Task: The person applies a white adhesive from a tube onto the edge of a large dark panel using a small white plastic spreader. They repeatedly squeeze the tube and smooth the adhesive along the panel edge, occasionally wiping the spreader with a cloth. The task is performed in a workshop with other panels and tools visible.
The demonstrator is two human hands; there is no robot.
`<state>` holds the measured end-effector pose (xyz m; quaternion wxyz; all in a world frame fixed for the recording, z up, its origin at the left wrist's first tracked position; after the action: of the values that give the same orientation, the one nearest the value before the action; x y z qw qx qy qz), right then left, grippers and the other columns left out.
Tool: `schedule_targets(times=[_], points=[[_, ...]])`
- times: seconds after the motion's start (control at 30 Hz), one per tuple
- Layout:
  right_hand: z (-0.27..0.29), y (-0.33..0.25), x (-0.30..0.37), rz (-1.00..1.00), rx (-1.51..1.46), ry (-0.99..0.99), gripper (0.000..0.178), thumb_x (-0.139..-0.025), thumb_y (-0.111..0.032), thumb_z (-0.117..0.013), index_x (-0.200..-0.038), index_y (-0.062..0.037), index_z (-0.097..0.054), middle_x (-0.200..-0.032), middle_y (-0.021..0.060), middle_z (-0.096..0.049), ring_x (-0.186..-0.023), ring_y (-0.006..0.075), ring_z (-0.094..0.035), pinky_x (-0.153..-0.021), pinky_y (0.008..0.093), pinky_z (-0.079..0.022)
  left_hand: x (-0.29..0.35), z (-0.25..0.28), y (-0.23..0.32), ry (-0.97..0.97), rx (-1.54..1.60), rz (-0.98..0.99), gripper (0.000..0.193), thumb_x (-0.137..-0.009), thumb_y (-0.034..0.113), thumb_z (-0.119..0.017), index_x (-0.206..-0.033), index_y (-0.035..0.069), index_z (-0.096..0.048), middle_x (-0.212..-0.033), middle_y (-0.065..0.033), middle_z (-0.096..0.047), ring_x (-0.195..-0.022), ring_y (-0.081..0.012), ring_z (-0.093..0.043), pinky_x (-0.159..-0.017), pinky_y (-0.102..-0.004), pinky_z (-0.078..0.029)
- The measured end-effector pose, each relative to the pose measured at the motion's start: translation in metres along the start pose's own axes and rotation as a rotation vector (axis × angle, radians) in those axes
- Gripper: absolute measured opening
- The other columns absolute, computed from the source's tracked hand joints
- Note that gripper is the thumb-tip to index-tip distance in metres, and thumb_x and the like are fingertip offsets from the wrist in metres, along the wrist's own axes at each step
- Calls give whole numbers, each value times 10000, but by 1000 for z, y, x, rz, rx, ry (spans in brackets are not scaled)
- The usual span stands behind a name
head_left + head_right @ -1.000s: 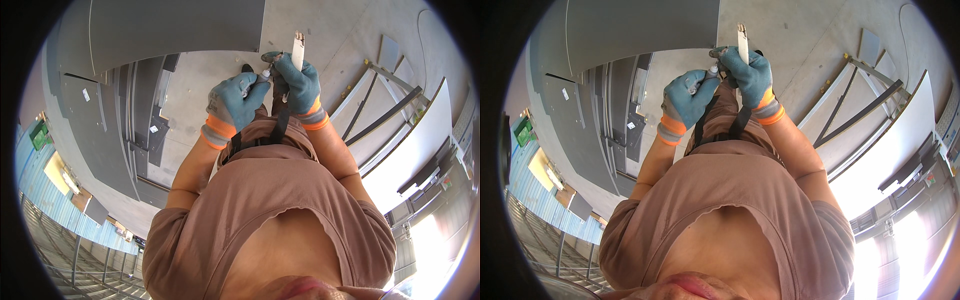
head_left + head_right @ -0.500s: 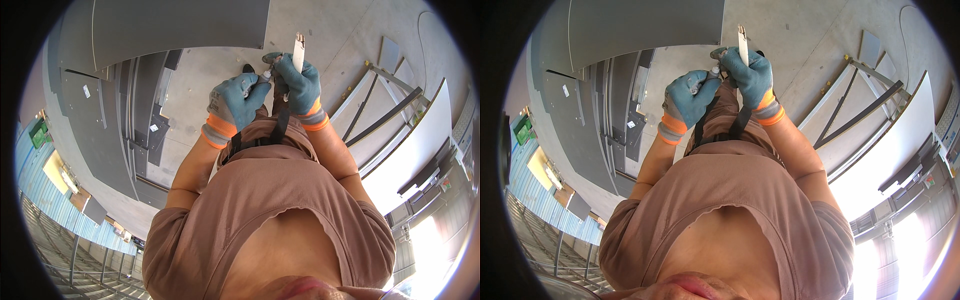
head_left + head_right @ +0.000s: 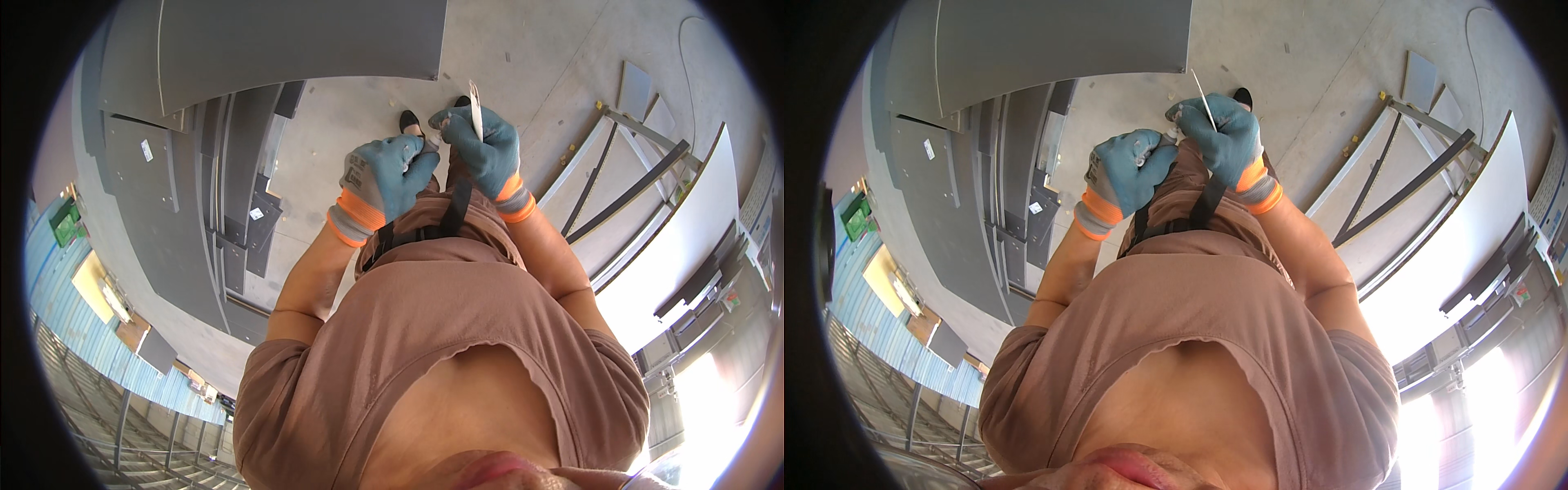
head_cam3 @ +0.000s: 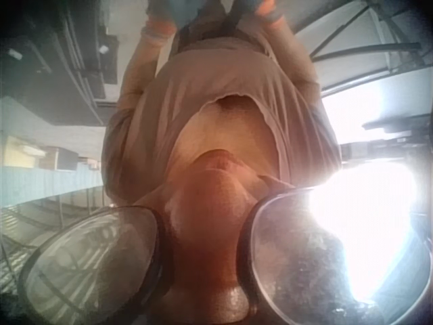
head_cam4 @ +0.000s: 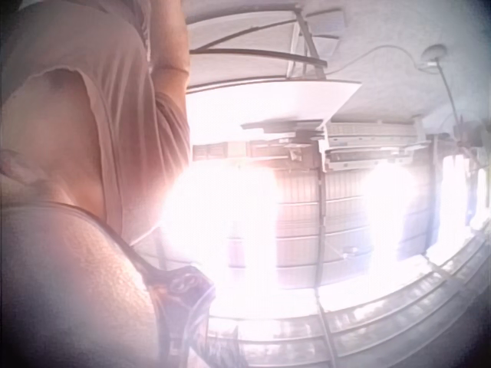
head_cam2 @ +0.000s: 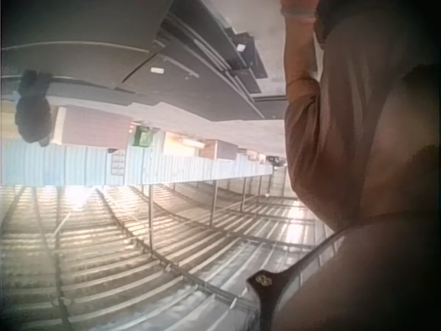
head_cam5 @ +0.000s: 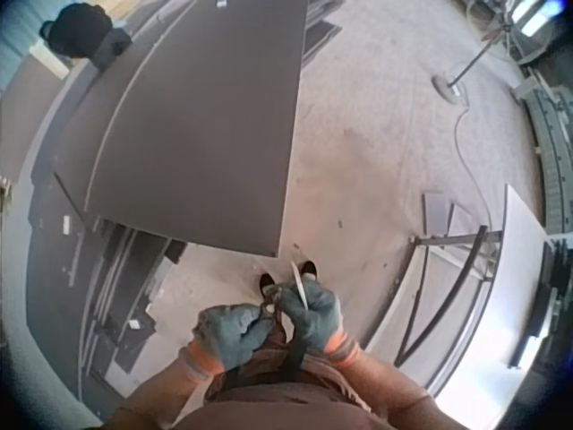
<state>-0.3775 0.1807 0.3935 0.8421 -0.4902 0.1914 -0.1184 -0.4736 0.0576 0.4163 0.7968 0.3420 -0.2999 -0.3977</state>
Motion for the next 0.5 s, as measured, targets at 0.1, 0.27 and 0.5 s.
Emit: schedule_targets(times=[0.1,0.27,0.5], points=[[-10,3,8,-247,-185,-34,223,-829,9,-667,-1044,-6,-727,-982,112,-731,-853,265,-696,-756,334,-564,7,-1,-5,-15,-34,-16,173,-915,177,-723,-834,27,-702,-666,-159,-667,-554,-324,-641,-511,-394,-470],[-26,19,22,-604,-441,88,275,-967,-111,-607,-1187,29,-693,-1004,171,-718,-911,296,-690,-824,352,-544,-1,3,-20,19,7,61,218,-929,180,-729,-809,4,-681,-614,-105,-616,-517,-221,-555,-533,-343,-453],[11,34,45,-518,-44,262,355,-1023,-212,-514,-1262,11,-653,-943,237,-700,-902,454,-648,-814,471,-521,-47,62,-82,307,367,287,252,-971,220,-718,-827,13,-716,-586,32,-567,-561,-38,-505,-519,-258,-412]])
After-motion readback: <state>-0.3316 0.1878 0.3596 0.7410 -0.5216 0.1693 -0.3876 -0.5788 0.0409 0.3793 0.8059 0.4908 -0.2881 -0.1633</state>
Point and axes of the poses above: each hand's wrist, its own x-axis away from the middle knuckle, its own z-axis out of the back of the hand, y = z × x, the point moved 7 cm from there along -x, towards the middle knuckle
